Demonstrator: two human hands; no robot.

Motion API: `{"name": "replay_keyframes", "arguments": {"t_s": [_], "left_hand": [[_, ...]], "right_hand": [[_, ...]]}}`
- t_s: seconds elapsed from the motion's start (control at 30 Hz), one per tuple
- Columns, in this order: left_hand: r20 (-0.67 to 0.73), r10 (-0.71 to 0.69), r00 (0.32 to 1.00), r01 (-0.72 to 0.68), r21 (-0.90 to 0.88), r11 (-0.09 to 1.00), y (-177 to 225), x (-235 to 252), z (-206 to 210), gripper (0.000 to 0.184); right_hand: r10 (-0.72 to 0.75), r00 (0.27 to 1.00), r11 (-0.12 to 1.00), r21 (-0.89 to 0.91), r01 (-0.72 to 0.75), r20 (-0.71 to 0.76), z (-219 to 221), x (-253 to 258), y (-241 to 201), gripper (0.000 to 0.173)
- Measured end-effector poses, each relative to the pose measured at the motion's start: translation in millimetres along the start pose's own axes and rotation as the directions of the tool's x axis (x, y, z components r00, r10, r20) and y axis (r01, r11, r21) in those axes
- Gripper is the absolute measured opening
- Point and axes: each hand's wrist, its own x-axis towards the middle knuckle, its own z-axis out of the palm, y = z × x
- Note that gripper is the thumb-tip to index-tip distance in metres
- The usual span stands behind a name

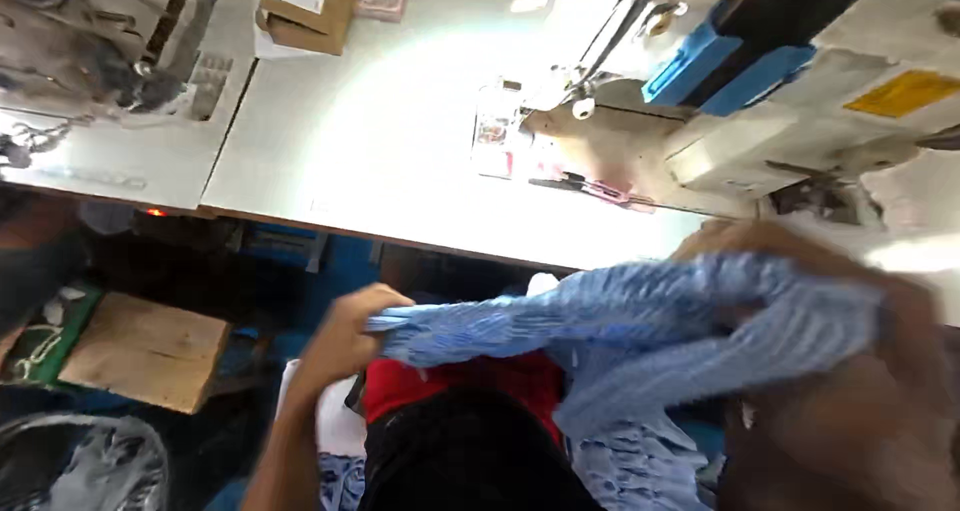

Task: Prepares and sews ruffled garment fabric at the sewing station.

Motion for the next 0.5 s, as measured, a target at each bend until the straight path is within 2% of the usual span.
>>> {"name": "replay_keyframes", "arguments": {"t_s": [0.03,0.1,0.17,0.2,0.23,0.27,0.3,0.33,0.37,0.4,0.43,0.47,0.5], "left_hand": [[-0.088,0.014,0.996,-0.005,0.107,0.994,5.1,-1.6,-41.4,0.02],[-0.264,0.149,0.953,-0.034,0.396,0.918,28.6,13.0,-113.6,0.03],[-0.323,0.396,0.859,-0.08,0.68,0.729,48.3,71.7,-141.7,0.037],[-0.285,0.481,0.829,-0.112,0.759,0.642,51.3,111.1,-139.2,0.038],[-0.205,0.492,0.846,-0.159,0.784,0.6,50.1,147.5,-127.9,0.044],[-0.099,0.466,0.879,-0.222,0.781,0.584,46.4,176.5,-110.9,0.055],[0.011,0.462,0.887,-0.305,0.766,0.567,38.5,196.0,-90.3,0.058],[0.113,0.489,0.865,-0.395,0.754,0.525,26.1,207.2,-69.5,0.047],[0.186,0.564,0.805,-0.504,0.716,0.484,7.1,213.5,-49.6,0.036],[0.197,0.605,0.772,-0.547,0.69,0.474,-14.5,213.8,-31.2,0.03],[0.135,0.595,0.792,-0.518,0.664,0.539,-36.6,209.8,-15.3,0.028],[0.045,0.519,0.854,-0.422,0.641,0.64,-52.8,205.4,-4.9,0.032],[-0.016,0.382,0.924,-0.292,0.614,0.733,-60.6,205.1,-0.8,0.043]], "right_hand": [[0.0,0.998,0.998,0.064,-0.004,0.064,5.4,-5.8,5.5,0.03],[0.032,0.99,0.975,0.212,-0.061,0.138,29.2,-13.9,21.9,0.034],[0.169,0.981,0.924,0.332,-0.19,0.091,61.7,-16.5,47.7,0.032],[0.26,0.964,0.9,0.349,-0.26,0.049,76.9,-18.6,63.0,0.032],[0.339,0.94,0.889,0.321,-0.327,0.016,89.5,-22.8,79.3,0.031],[0.406,0.914,0.891,0.219,-0.398,0.009,97.5,-30.1,94.9,0.028],[0.454,0.89,0.89,0.037,-0.455,0.046,99.5,-39.5,108.1,0.025],[0.5,0.855,0.863,-0.164,-0.478,0.137,96.2,-49.8,117.7,0.027],[0.553,0.796,0.818,-0.345,-0.461,0.247,89.8,-60.0,123.2,0.035],[0.63,0.7,0.754,-0.482,-0.447,0.337,81.0,-67.0,122.5,0.044],[0.673,0.649,0.709,-0.561,-0.427,0.356,74.5,-68.4,116.7,0.048],[0.629,0.715,0.718,-0.581,-0.383,0.305,72.1,-62.6,108.5,0.045],[0.516,0.829,0.755,-0.571,-0.322,0.215,74.4,-47.8,99.4,0.037]]}}
